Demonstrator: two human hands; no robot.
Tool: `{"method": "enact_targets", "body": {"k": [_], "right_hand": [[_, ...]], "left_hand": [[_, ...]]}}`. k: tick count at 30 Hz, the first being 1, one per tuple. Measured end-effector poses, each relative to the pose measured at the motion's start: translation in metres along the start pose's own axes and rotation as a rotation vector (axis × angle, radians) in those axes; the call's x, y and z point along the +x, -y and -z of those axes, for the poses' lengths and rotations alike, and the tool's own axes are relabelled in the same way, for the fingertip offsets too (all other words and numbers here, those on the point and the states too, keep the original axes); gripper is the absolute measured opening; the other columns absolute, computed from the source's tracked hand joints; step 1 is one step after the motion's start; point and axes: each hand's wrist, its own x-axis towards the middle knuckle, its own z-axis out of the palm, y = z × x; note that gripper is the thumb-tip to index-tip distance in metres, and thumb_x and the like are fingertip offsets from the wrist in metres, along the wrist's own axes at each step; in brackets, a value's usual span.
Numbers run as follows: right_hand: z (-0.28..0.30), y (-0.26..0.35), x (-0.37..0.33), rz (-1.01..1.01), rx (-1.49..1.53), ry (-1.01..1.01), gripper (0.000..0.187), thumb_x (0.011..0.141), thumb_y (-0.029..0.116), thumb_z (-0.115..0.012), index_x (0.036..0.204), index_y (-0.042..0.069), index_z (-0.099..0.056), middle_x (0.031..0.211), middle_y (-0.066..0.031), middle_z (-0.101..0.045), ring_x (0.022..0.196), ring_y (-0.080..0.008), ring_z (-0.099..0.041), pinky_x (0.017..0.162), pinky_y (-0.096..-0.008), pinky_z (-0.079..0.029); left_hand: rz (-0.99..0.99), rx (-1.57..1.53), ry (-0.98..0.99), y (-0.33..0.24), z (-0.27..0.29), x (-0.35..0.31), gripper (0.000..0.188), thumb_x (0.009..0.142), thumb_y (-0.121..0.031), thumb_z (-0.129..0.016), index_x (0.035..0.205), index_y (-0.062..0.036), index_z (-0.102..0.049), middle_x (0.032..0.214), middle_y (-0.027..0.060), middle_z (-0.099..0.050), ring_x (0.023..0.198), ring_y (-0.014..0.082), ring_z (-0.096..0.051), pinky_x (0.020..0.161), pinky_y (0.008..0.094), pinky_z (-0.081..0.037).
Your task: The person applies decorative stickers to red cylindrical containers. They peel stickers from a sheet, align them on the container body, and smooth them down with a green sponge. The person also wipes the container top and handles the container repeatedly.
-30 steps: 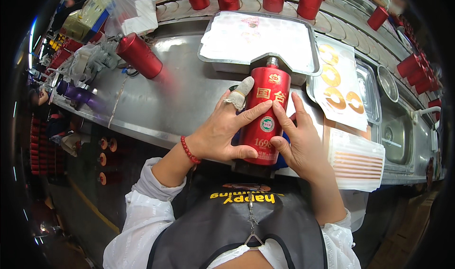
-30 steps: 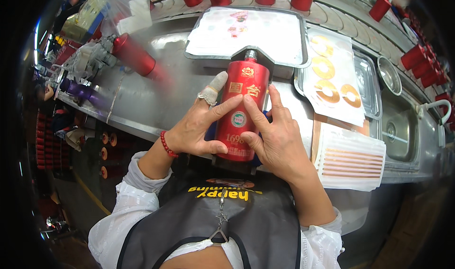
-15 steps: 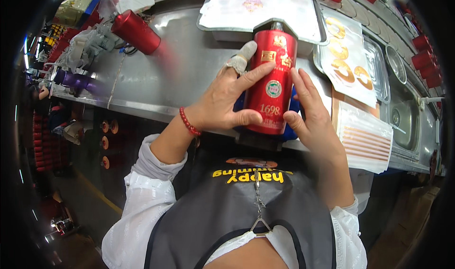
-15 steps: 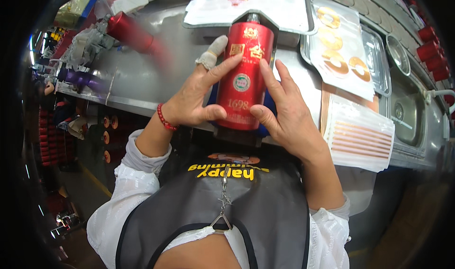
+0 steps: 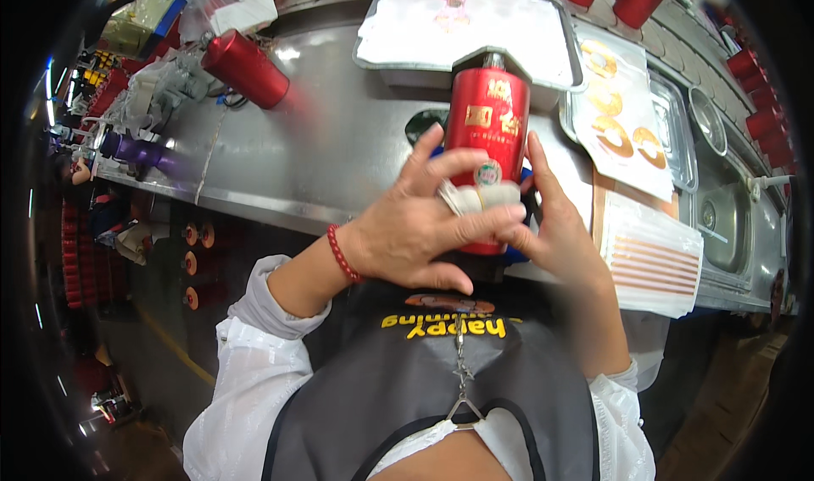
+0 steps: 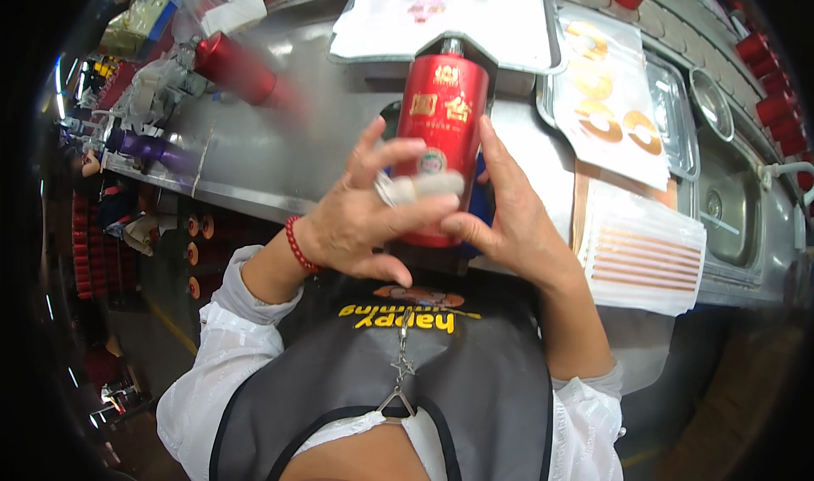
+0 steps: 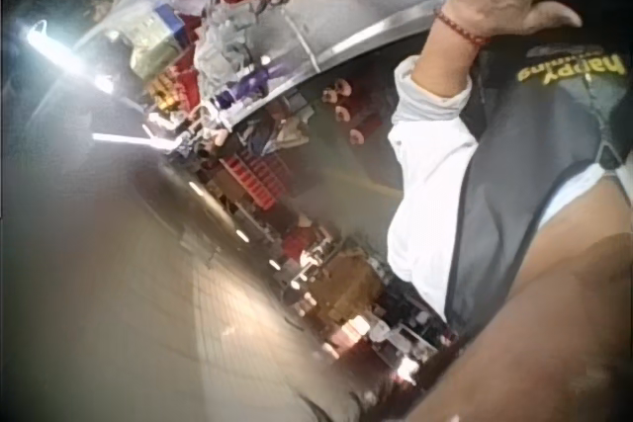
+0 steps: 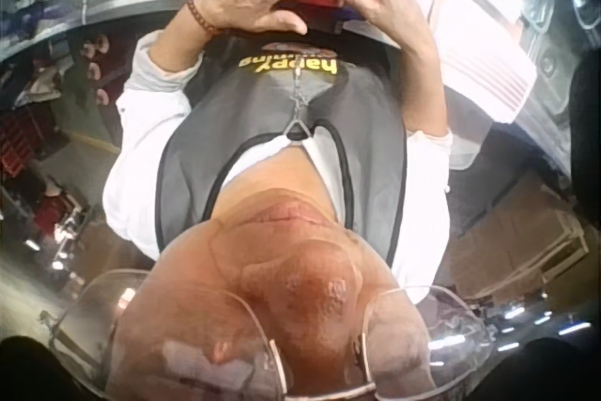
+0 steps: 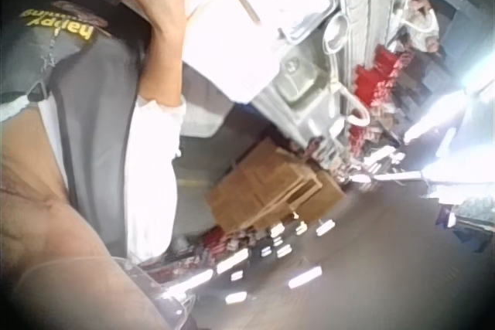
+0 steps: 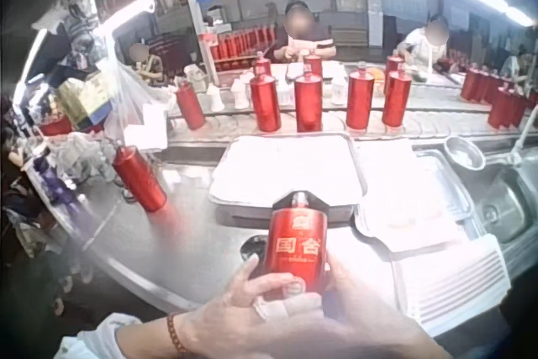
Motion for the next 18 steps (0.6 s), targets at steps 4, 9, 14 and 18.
{"method": "enact_targets", "body": {"k": [4, 9, 14, 18], "right_hand": [[0.005, 0.004, 0.002, 0.030, -0.044, 0.021, 0.125, 0.074, 0.048, -0.085, 0.161, 0.000, -0.009, 0.148, -0.0242, -0.045, 0.111, -0.0293, -0.055, 0.094, -0.0370, -0.048], [0.022, 0.016, -0.002, 0.024, -0.238, 0.018, 0.110, 0.077, 0.027, -0.086, 0.157, -0.004, -0.019, 0.156, -0.0294, -0.034, 0.138, -0.0400, -0.045, 0.109, -0.0427, -0.044], [0.045, 0.055, 0.038, 0.290, -0.331, -0.042, 0.024, 0.086, 0.007, -0.072, 0.107, 0.002, -0.063, 0.090, -0.0175, -0.069, 0.078, -0.0365, -0.069, 0.066, -0.0417, -0.054], [0.051, 0.042, 0.101, 0.254, -0.379, -0.022, 0.017, 0.087, 0.009, -0.073, 0.099, 0.003, -0.063, 0.085, -0.0155, -0.068, 0.069, -0.0295, -0.068, 0.062, -0.0377, -0.053]], "left_hand": [[-0.058, 0.091, -0.083, 0.032, -0.001, 0.028, 0.078, 0.093, -0.076, -0.034, 0.142, -0.0194, -0.058, 0.099, 0.0038, -0.070, 0.128, 0.0293, -0.046, 0.121, 0.0599, -0.012], [-0.033, 0.119, -0.150, 0.092, 0.000, 0.060, 0.075, 0.097, -0.072, -0.030, 0.148, -0.0211, -0.051, 0.086, 0.0050, -0.075, 0.138, 0.0226, -0.043, 0.123, 0.0574, -0.005], [0.059, 0.015, -0.305, 0.103, -0.005, 0.062, 0.057, 0.103, -0.055, -0.043, 0.141, -0.0163, -0.059, 0.101, 0.0091, -0.074, 0.134, 0.0291, -0.046, 0.120, 0.0541, -0.020], [0.498, -0.123, -0.332, 0.111, -0.023, 0.026, 0.042, 0.098, -0.037, -0.059, 0.131, -0.0114, -0.065, 0.109, 0.0144, -0.070, 0.119, 0.0342, -0.052, 0.107, 0.0467, -0.037]]}}
